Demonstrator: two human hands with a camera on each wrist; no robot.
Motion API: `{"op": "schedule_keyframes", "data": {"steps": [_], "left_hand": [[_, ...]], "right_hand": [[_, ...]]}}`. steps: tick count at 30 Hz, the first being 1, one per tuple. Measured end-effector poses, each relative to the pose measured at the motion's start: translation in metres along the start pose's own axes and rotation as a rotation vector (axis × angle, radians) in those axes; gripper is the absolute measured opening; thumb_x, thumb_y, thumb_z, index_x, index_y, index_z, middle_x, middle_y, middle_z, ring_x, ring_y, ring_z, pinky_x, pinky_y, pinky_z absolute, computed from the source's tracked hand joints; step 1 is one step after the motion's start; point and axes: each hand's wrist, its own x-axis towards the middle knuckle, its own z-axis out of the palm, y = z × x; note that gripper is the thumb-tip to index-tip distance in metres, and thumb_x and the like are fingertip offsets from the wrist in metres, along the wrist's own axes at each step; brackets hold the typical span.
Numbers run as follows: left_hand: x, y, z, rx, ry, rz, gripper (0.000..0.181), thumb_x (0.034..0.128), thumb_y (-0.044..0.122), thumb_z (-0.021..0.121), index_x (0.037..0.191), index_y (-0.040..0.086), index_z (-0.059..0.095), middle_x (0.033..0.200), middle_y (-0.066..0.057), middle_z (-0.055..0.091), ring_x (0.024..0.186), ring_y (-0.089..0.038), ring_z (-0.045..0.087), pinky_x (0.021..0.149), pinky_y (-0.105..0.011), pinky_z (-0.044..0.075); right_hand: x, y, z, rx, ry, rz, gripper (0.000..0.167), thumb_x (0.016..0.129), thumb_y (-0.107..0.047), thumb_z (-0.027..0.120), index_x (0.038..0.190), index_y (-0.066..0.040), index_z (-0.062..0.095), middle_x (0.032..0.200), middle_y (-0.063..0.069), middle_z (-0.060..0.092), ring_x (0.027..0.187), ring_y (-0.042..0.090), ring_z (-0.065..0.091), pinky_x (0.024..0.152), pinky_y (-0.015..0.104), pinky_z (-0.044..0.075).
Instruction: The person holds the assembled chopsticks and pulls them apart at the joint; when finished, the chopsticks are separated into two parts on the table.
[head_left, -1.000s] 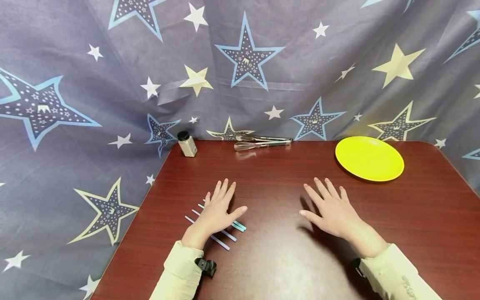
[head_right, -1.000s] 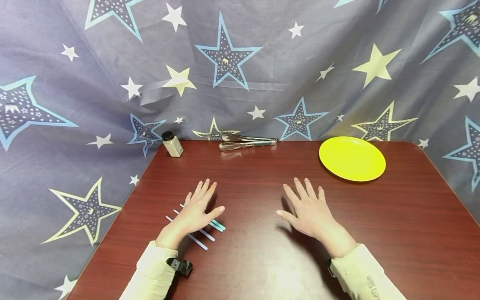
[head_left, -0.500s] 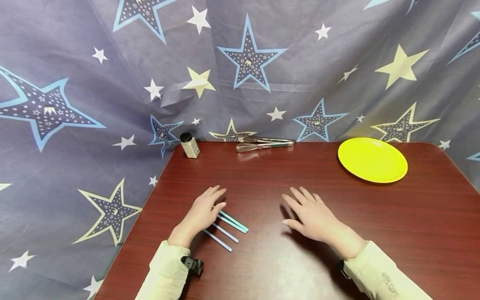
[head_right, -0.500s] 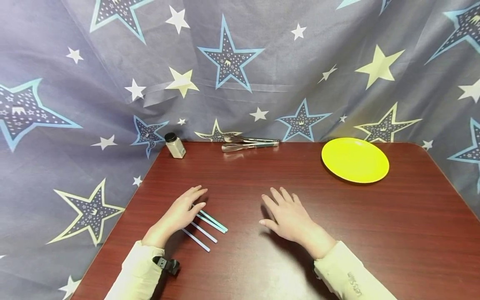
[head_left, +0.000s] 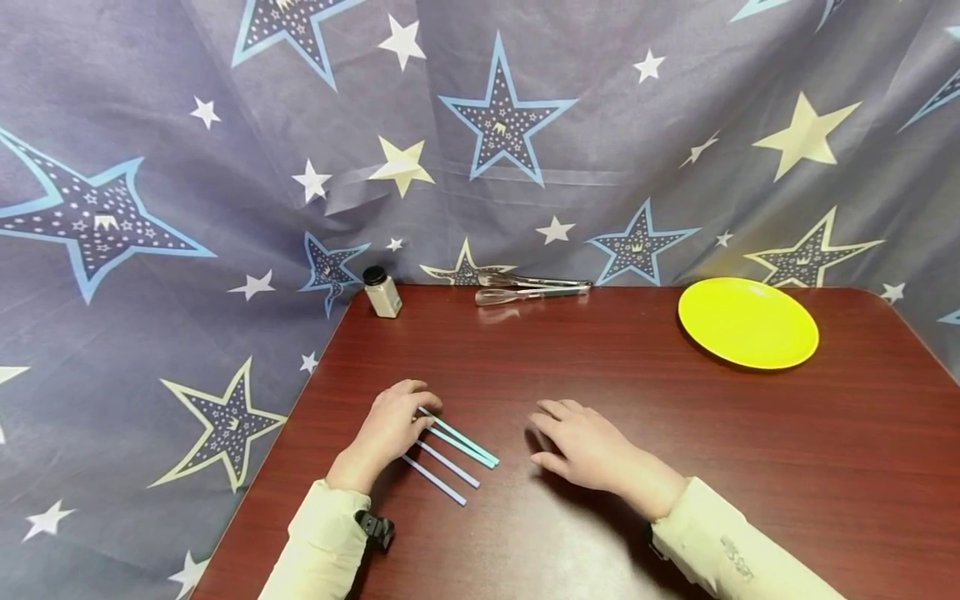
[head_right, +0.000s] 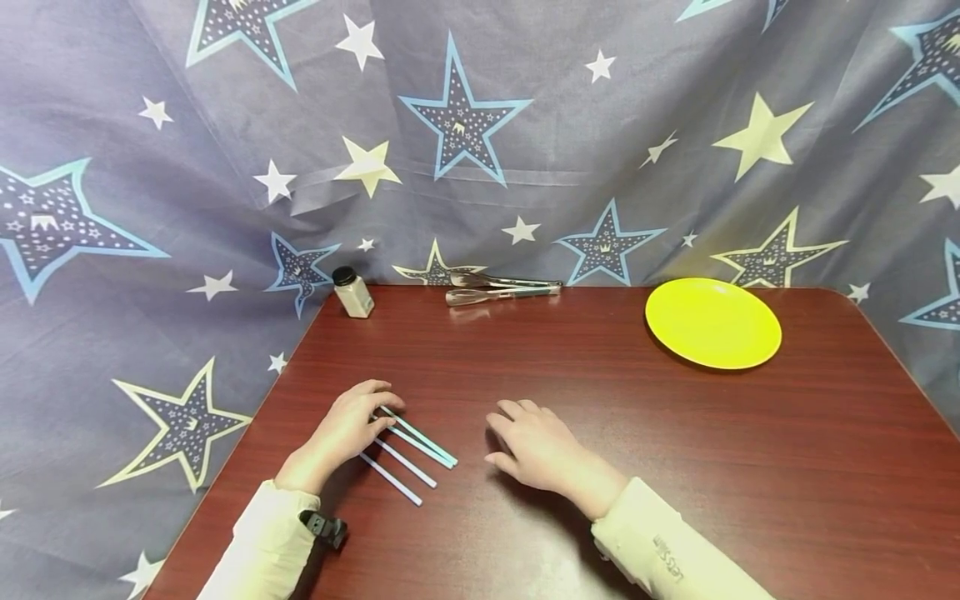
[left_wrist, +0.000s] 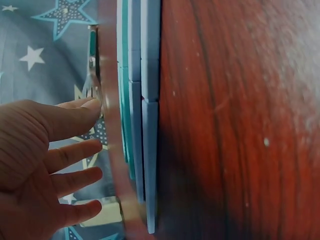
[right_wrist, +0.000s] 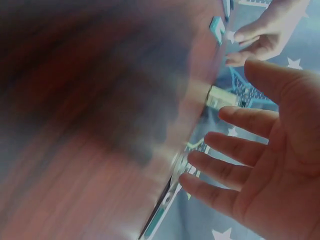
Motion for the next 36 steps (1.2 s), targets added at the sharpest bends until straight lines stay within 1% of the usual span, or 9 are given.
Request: {"op": "schedule_keyframes", "data": {"steps": [5, 9, 11, 15, 19, 23, 27, 31, 36], "left_hand": [[0.001, -0.003, 0.002, 0.043, 0.017, 0.025, 0.017, 0.082, 0.007, 0.076, 0.095, 0.017, 0.074, 0.114, -0.011, 0.063, 0.112, -0.033, 0.056, 0.094, -0.054, 0.041], [0.003, -0.003, 0.003, 0.062, 0.035, 0.052, 0.016, 0.0803, 0.004, 0.077, 0.091, 0.017, 0.074, 0.104, -0.007, 0.064, 0.103, -0.032, 0.059, 0.09, -0.052, 0.044], [0.004, -0.004, 0.004, 0.072, 0.041, 0.063, 0.016, 0.0791, 0.004, 0.078, 0.088, 0.016, 0.074, 0.099, -0.006, 0.064, 0.098, -0.032, 0.06, 0.086, -0.051, 0.046], [0.005, -0.004, 0.004, 0.088, 0.035, 0.074, 0.015, 0.0777, 0.004, 0.079, 0.086, 0.014, 0.073, 0.093, -0.005, 0.063, 0.092, -0.032, 0.06, 0.08, -0.049, 0.048], [0.006, -0.003, 0.004, 0.099, 0.022, 0.073, 0.014, 0.0779, 0.004, 0.078, 0.085, 0.013, 0.071, 0.091, -0.005, 0.062, 0.089, -0.031, 0.06, 0.078, -0.048, 0.048], [0.008, -0.002, 0.004, 0.114, 0.012, 0.069, 0.015, 0.0774, 0.004, 0.079, 0.084, 0.014, 0.07, 0.088, -0.004, 0.061, 0.086, -0.03, 0.059, 0.077, -0.046, 0.047], [0.01, -0.002, 0.003, 0.135, 0.009, 0.064, 0.016, 0.0761, 0.003, 0.079, 0.081, 0.015, 0.069, 0.083, -0.002, 0.058, 0.082, -0.029, 0.058, 0.074, -0.046, 0.047], [0.01, 0.0, 0.003, 0.154, 0.005, 0.061, 0.018, 0.0754, 0.003, 0.079, 0.078, 0.016, 0.068, 0.08, -0.001, 0.056, 0.079, -0.028, 0.057, 0.073, -0.045, 0.047], [0.011, 0.0, 0.003, 0.163, 0.002, 0.057, 0.021, 0.0746, 0.001, 0.079, 0.075, 0.018, 0.067, 0.078, 0.001, 0.055, 0.077, -0.026, 0.057, 0.072, -0.046, 0.047]], "right_hand": [[0.012, -0.014, 0.006, -0.006, 0.006, -0.028, 0.046, 0.089, -0.037, 0.069, 0.122, -0.005, 0.063, 0.128, 0.018, 0.058, 0.114, 0.036, 0.056, 0.092, 0.05, 0.047], [0.02, -0.024, 0.011, -0.015, 0.007, -0.046, 0.042, 0.089, -0.037, 0.069, 0.118, -0.008, 0.065, 0.12, 0.011, 0.062, 0.105, 0.03, 0.06, 0.087, 0.046, 0.05], [0.023, -0.03, 0.013, -0.017, -0.005, -0.051, 0.04, 0.089, -0.038, 0.069, 0.117, -0.009, 0.065, 0.115, 0.008, 0.063, 0.099, 0.027, 0.06, 0.084, 0.043, 0.05], [0.03, -0.038, 0.017, -0.019, -0.028, -0.048, 0.038, 0.089, -0.037, 0.069, 0.115, -0.009, 0.065, 0.107, 0.005, 0.064, 0.092, 0.024, 0.061, 0.08, 0.04, 0.051], [0.037, -0.043, 0.021, -0.013, -0.018, -0.034, 0.035, 0.087, -0.037, 0.071, 0.109, -0.01, 0.066, 0.096, 0.002, 0.063, 0.085, 0.022, 0.06, 0.073, 0.037, 0.051], [0.044, -0.047, 0.026, 0.011, -0.011, -0.006, 0.032, 0.085, -0.037, 0.073, 0.103, -0.012, 0.063, 0.089, 0.001, 0.059, 0.081, 0.022, 0.058, 0.069, 0.037, 0.049], [0.051, -0.05, 0.03, 0.026, -0.031, 0.053, 0.031, 0.086, -0.036, 0.071, 0.099, -0.011, 0.059, 0.089, 0.003, 0.056, 0.083, 0.024, 0.057, 0.069, 0.039, 0.049], [0.056, -0.052, 0.032, 0.035, -0.053, 0.118, 0.027, 0.088, -0.036, 0.07, 0.09, -0.012, 0.057, 0.086, 0.004, 0.053, 0.081, 0.025, 0.055, 0.067, 0.04, 0.049], [0.06, -0.054, 0.035, 0.035, -0.068, 0.157, 0.027, 0.086, -0.033, 0.072, 0.088, -0.013, 0.055, 0.086, 0.004, 0.052, 0.079, 0.025, 0.054, 0.067, 0.039, 0.048]]}}
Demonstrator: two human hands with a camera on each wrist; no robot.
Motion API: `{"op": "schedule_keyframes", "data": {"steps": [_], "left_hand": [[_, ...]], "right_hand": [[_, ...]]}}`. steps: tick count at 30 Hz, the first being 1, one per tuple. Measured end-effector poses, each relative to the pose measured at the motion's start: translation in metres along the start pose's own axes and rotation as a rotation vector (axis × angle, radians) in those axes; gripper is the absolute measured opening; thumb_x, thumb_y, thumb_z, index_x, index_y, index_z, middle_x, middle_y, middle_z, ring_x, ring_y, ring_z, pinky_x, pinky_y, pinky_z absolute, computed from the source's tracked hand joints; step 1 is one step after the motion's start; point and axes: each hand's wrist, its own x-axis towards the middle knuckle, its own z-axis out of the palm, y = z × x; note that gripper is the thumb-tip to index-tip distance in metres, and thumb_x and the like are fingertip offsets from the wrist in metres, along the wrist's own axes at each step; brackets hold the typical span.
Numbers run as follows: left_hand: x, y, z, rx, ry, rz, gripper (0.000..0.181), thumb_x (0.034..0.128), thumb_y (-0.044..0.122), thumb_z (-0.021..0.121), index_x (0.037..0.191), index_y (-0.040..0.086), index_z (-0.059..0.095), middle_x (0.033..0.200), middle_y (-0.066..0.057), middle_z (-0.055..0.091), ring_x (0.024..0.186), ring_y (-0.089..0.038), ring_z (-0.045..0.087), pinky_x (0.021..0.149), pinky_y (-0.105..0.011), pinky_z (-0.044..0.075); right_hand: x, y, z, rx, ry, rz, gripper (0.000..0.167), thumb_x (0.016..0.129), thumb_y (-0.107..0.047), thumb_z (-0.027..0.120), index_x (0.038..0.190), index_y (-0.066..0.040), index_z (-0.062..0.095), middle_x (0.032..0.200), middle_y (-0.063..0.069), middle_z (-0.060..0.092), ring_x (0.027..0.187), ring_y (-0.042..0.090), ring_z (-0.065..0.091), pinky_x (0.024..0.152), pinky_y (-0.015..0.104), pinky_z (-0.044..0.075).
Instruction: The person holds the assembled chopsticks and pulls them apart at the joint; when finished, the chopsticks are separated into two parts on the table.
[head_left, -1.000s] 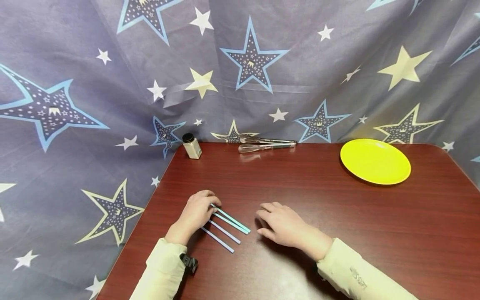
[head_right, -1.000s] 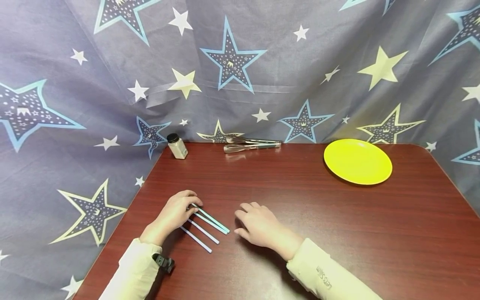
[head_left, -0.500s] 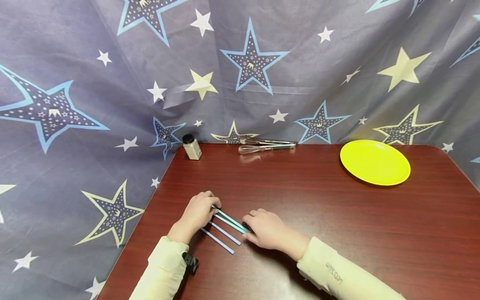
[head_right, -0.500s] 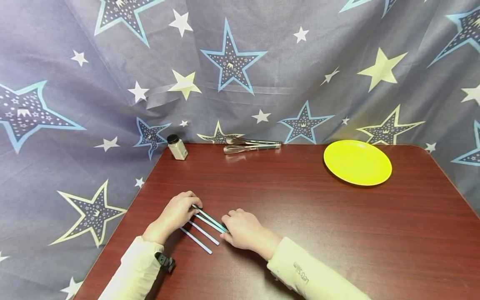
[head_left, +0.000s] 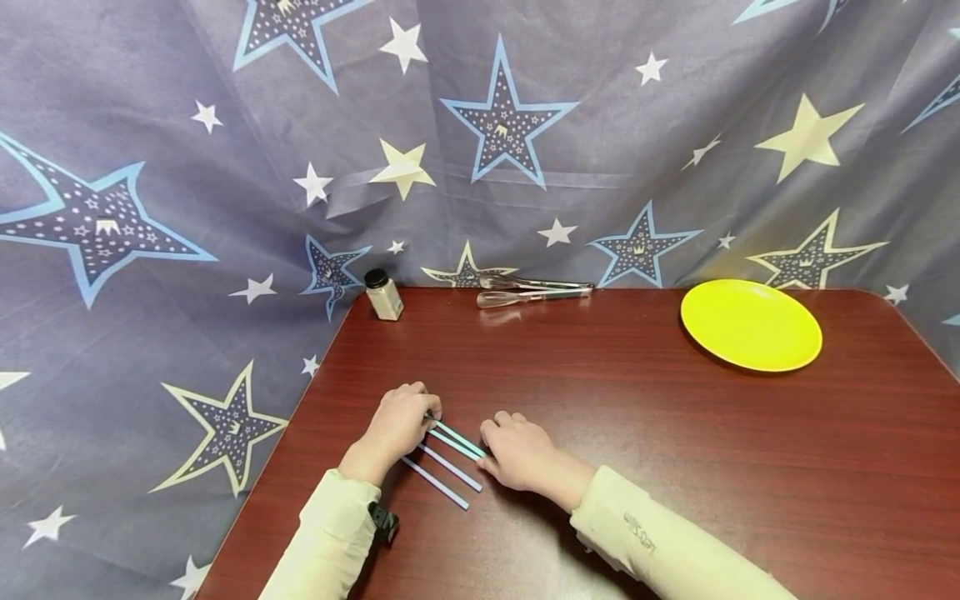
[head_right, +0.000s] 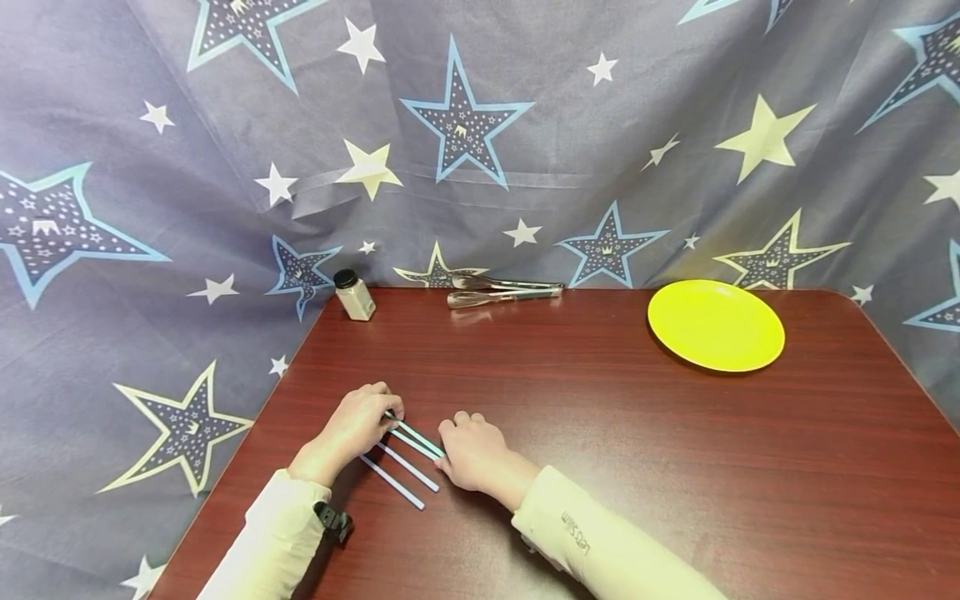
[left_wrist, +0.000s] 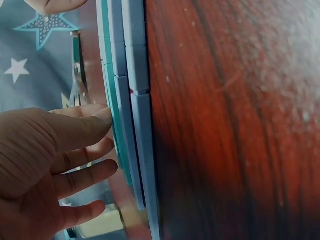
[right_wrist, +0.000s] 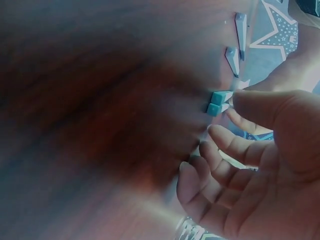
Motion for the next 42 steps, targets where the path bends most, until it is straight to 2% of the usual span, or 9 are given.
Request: {"op": "schedule_keyframes", "data": {"steps": [8, 17, 27, 36, 42], "left_hand": [[0.0035, 0.0026, 0.001, 0.025, -0.034, -0.016, 0.025, 0.0758, 0.001, 0.078, 0.073, 0.02, 0.061, 0.075, 0.004, 0.048, 0.077, -0.025, 0.053, 0.075, -0.047, 0.045], [0.0051, 0.0063, 0.0004, 0.058, -0.053, 0.001, 0.028, 0.0791, 0.003, 0.075, 0.07, 0.019, 0.054, 0.073, 0.005, 0.041, 0.075, -0.023, 0.049, 0.08, -0.048, 0.043], [0.0088, 0.006, 0.0016, 0.066, -0.064, 0.04, 0.027, 0.0756, 0.008, 0.08, 0.071, 0.019, 0.056, 0.075, 0.003, 0.044, 0.078, -0.025, 0.053, 0.07, -0.044, 0.042], [0.0087, 0.0025, 0.0033, 0.05, -0.061, 0.07, 0.026, 0.0762, 0.007, 0.08, 0.075, 0.02, 0.058, 0.076, 0.003, 0.046, 0.077, -0.026, 0.055, 0.068, -0.042, 0.043], [0.005, 0.0014, 0.0034, 0.023, -0.041, 0.077, 0.02, 0.0758, 0.015, 0.082, 0.077, 0.019, 0.062, 0.077, 0.003, 0.051, 0.077, -0.026, 0.056, 0.07, -0.044, 0.045]], "right_hand": [[0.0033, -0.0021, 0.0037, -0.01, 0.02, 0.037, 0.025, 0.082, -0.031, 0.077, 0.085, -0.013, 0.06, 0.083, 0.003, 0.053, 0.078, 0.025, 0.056, 0.066, 0.038, 0.049], [0.0045, -0.0061, 0.0047, -0.037, 0.035, 0.079, 0.027, 0.08, -0.029, 0.079, 0.081, -0.008, 0.061, 0.081, 0.007, 0.055, 0.076, 0.028, 0.058, 0.065, 0.04, 0.05], [0.0053, -0.0085, 0.0037, -0.056, 0.011, 0.118, 0.029, 0.08, -0.029, 0.078, 0.086, -0.006, 0.062, 0.085, 0.01, 0.056, 0.079, 0.029, 0.06, 0.068, 0.04, 0.051], [0.0042, -0.0068, 0.0073, -0.036, 0.038, 0.113, 0.026, 0.081, -0.026, 0.077, 0.083, -0.005, 0.061, 0.081, 0.009, 0.056, 0.076, 0.029, 0.059, 0.066, 0.04, 0.051], [0.0032, -0.0036, 0.0064, 0.004, 0.033, 0.128, 0.023, 0.085, -0.022, 0.073, 0.081, -0.006, 0.057, 0.079, 0.009, 0.056, 0.075, 0.03, 0.062, 0.066, 0.041, 0.051]]}}
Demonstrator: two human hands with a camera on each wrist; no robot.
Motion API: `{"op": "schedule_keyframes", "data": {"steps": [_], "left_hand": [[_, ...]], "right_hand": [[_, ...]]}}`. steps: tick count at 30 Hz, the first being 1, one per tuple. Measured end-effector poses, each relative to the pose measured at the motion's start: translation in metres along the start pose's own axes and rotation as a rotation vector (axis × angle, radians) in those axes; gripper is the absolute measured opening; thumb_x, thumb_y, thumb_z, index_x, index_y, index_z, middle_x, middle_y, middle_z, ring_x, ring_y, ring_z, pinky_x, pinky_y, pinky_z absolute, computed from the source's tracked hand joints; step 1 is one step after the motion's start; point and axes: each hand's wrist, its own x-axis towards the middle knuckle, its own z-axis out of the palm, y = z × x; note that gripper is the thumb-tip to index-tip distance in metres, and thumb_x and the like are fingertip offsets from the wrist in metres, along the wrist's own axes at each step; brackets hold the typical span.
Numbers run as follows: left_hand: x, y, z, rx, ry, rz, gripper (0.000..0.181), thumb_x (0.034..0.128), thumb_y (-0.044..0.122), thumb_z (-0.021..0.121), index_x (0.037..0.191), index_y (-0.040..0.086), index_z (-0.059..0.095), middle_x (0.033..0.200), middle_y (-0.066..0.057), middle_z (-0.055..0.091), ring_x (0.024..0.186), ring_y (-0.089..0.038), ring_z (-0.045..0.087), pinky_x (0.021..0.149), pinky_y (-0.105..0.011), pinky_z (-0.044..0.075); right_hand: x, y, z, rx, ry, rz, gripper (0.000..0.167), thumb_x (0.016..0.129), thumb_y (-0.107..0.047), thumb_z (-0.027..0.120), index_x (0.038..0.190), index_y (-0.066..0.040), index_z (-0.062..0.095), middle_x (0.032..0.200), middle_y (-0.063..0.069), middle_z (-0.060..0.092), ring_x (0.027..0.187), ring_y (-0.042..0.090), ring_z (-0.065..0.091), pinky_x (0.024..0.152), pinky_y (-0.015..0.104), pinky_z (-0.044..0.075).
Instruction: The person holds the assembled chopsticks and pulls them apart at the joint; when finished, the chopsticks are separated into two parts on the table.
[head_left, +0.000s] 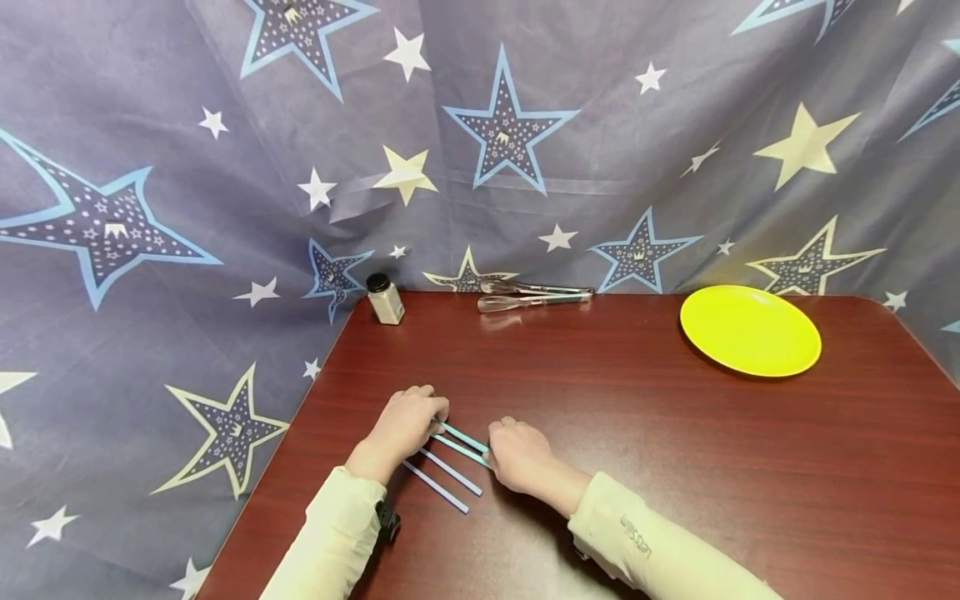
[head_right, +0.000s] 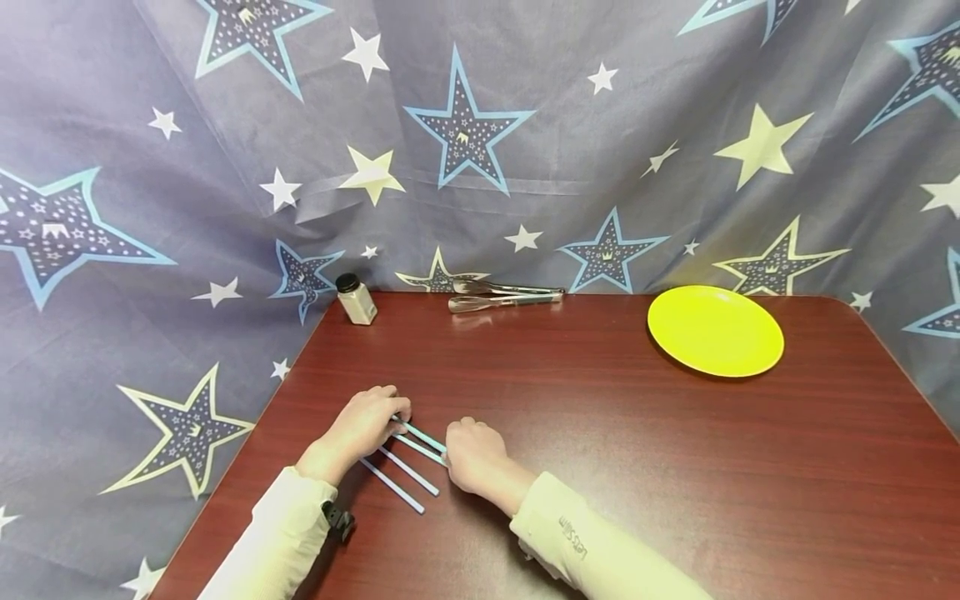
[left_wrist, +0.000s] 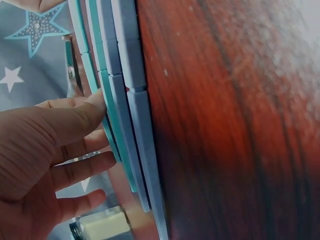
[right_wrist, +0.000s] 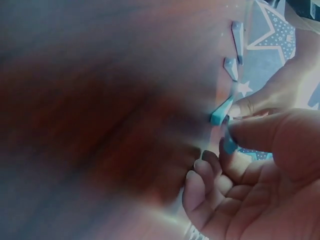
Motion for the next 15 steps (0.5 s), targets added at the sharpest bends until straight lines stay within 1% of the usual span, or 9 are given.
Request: {"op": "schedule_keyframes", "data": {"steps": [4, 8, 11, 15], "left_hand": [[-0.001, 0.001, 0.0, 0.0, 0.032, 0.022, 0.02, 0.0754, 0.022, 0.081, 0.077, 0.019, 0.061, 0.076, 0.004, 0.053, 0.075, -0.024, 0.056, 0.07, -0.043, 0.046], [0.0, 0.003, -0.001, 0.007, 0.102, 0.055, 0.025, 0.0743, 0.028, 0.081, 0.074, 0.018, 0.058, 0.071, 0.005, 0.054, 0.069, -0.02, 0.058, 0.066, -0.04, 0.047], [0.001, 0.007, -0.002, 0.0, 0.147, 0.075, 0.03, 0.0743, 0.031, 0.08, 0.071, 0.018, 0.054, 0.066, 0.008, 0.054, 0.062, -0.015, 0.057, 0.062, -0.037, 0.046], [0.003, 0.016, -0.007, -0.025, 0.164, 0.074, 0.031, 0.0778, 0.032, 0.078, 0.071, 0.019, 0.051, 0.062, 0.011, 0.05, 0.056, -0.011, 0.05, 0.057, -0.033, 0.042]], "right_hand": [[-0.002, 0.006, -0.002, 0.017, 0.045, -0.002, 0.024, 0.087, -0.02, 0.071, 0.081, -0.007, 0.052, 0.074, 0.007, 0.059, 0.073, 0.03, 0.064, 0.062, 0.041, 0.051], [-0.006, 0.014, -0.008, 0.042, 0.122, -0.027, 0.026, 0.086, -0.018, 0.072, 0.081, -0.009, 0.048, 0.065, 0.004, 0.058, 0.066, 0.029, 0.064, 0.055, 0.042, 0.049], [-0.009, 0.021, -0.013, 0.064, 0.164, -0.042, 0.026, 0.086, -0.017, 0.073, 0.081, -0.011, 0.048, 0.063, 0.003, 0.057, 0.064, 0.027, 0.064, 0.054, 0.041, 0.048], [-0.013, 0.032, -0.022, 0.081, 0.194, -0.052, 0.025, 0.086, -0.017, 0.073, 0.081, -0.012, 0.049, 0.065, 0.001, 0.058, 0.063, 0.026, 0.063, 0.054, 0.04, 0.048]]}}
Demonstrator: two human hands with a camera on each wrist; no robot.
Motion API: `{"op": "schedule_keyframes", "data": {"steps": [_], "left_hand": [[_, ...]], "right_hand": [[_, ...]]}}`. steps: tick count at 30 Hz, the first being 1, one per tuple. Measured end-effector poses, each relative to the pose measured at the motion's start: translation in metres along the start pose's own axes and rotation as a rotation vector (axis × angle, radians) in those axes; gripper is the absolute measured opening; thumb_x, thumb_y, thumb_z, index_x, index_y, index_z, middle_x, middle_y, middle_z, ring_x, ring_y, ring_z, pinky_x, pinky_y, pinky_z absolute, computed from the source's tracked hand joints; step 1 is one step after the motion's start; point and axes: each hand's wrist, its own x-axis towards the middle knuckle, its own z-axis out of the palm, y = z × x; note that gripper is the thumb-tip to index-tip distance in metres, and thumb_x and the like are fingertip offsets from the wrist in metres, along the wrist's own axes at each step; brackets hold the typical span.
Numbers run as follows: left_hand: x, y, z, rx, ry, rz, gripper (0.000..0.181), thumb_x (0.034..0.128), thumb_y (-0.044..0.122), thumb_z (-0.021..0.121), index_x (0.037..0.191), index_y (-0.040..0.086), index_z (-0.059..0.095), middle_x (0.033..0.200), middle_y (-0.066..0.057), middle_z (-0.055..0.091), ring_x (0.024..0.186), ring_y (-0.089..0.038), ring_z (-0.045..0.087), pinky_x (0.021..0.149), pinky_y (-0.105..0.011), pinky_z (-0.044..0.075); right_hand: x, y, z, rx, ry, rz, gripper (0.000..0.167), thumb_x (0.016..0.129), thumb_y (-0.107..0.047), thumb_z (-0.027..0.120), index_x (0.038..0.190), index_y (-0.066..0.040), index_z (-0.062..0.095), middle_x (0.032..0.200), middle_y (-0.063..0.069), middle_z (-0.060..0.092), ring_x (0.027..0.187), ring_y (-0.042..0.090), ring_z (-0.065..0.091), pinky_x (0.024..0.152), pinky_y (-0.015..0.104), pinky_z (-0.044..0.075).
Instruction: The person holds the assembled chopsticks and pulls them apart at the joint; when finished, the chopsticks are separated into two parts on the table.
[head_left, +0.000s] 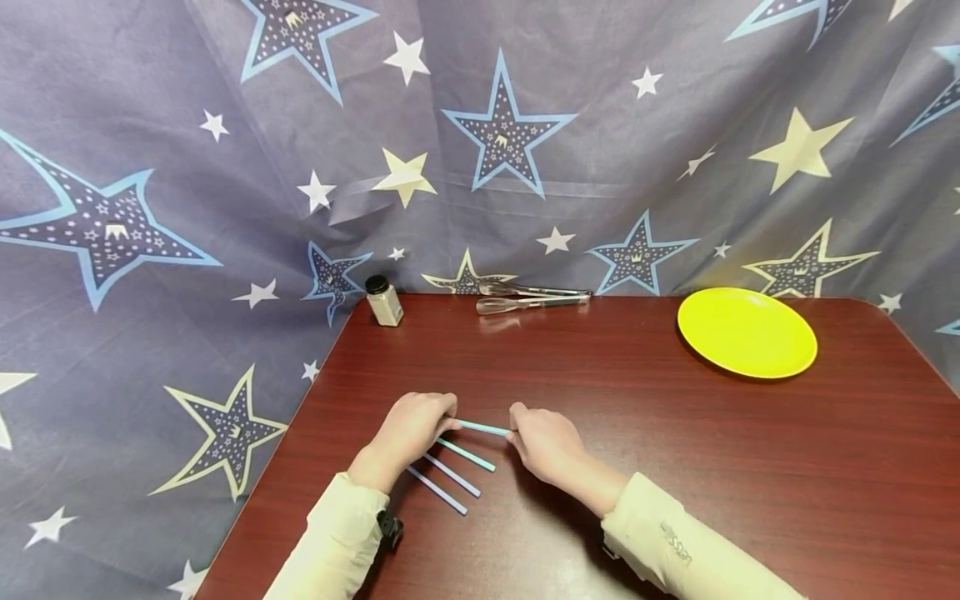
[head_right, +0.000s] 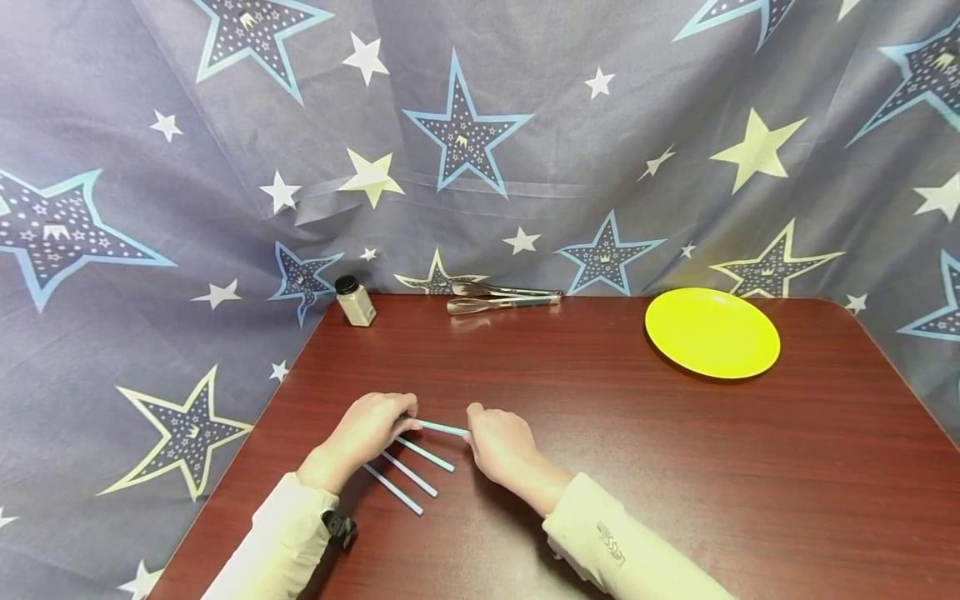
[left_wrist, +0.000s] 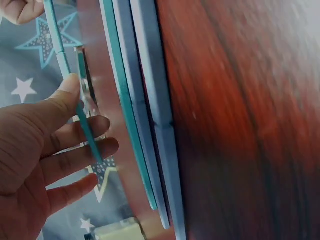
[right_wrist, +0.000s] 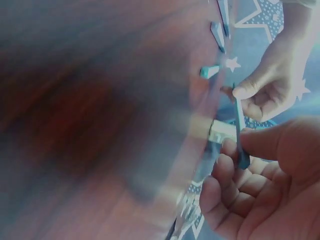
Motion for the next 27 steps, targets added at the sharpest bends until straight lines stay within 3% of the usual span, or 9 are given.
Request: {"op": "schedule_keyframes", "data": {"steps": [6, 11, 19, 27], "left_hand": [[0.005, 0.018, -0.001, -0.059, 0.034, 0.06, 0.009, 0.0876, 0.023, 0.072, 0.092, 0.018, 0.066, 0.075, 0.007, 0.059, 0.066, -0.015, 0.058, 0.061, -0.034, 0.048], [0.012, 0.031, 0.002, -0.08, 0.045, 0.121, 0.013, 0.0919, 0.02, 0.068, 0.105, 0.019, 0.069, 0.085, 0.007, 0.065, 0.074, -0.014, 0.064, 0.065, -0.035, 0.051], [0.022, 0.058, 0.008, -0.074, 0.034, 0.195, 0.008, 0.0938, 0.019, 0.065, 0.101, 0.021, 0.067, 0.079, 0.007, 0.058, 0.066, -0.013, 0.06, 0.057, -0.031, 0.049], [0.03, 0.09, 0.011, -0.113, -0.009, 0.23, 0.016, 0.0926, 0.008, 0.062, 0.104, 0.019, 0.064, 0.081, 0.006, 0.059, 0.062, -0.012, 0.055, 0.053, -0.028, 0.046]], "right_hand": [[-0.005, 0.016, -0.017, -0.005, 0.026, -0.019, 0.025, 0.085, -0.017, 0.074, 0.081, -0.013, 0.05, 0.066, -0.002, 0.058, 0.061, 0.021, 0.061, 0.054, 0.039, 0.046], [-0.011, 0.029, -0.034, -0.041, 0.053, -0.049, 0.025, 0.083, -0.017, 0.076, 0.081, -0.013, 0.051, 0.067, -0.003, 0.058, 0.06, 0.018, 0.059, 0.055, 0.037, 0.046], [-0.023, 0.052, -0.051, -0.055, 0.064, -0.127, 0.031, 0.08, -0.021, 0.08, 0.077, -0.015, 0.05, 0.064, -0.01, 0.048, 0.055, 0.007, 0.044, 0.052, 0.027, 0.038], [-0.034, 0.062, -0.056, -0.031, 0.024, -0.221, 0.031, 0.081, -0.024, 0.079, 0.076, -0.017, 0.05, 0.064, -0.014, 0.044, 0.054, 0.004, 0.038, 0.052, 0.023, 0.036]]}}
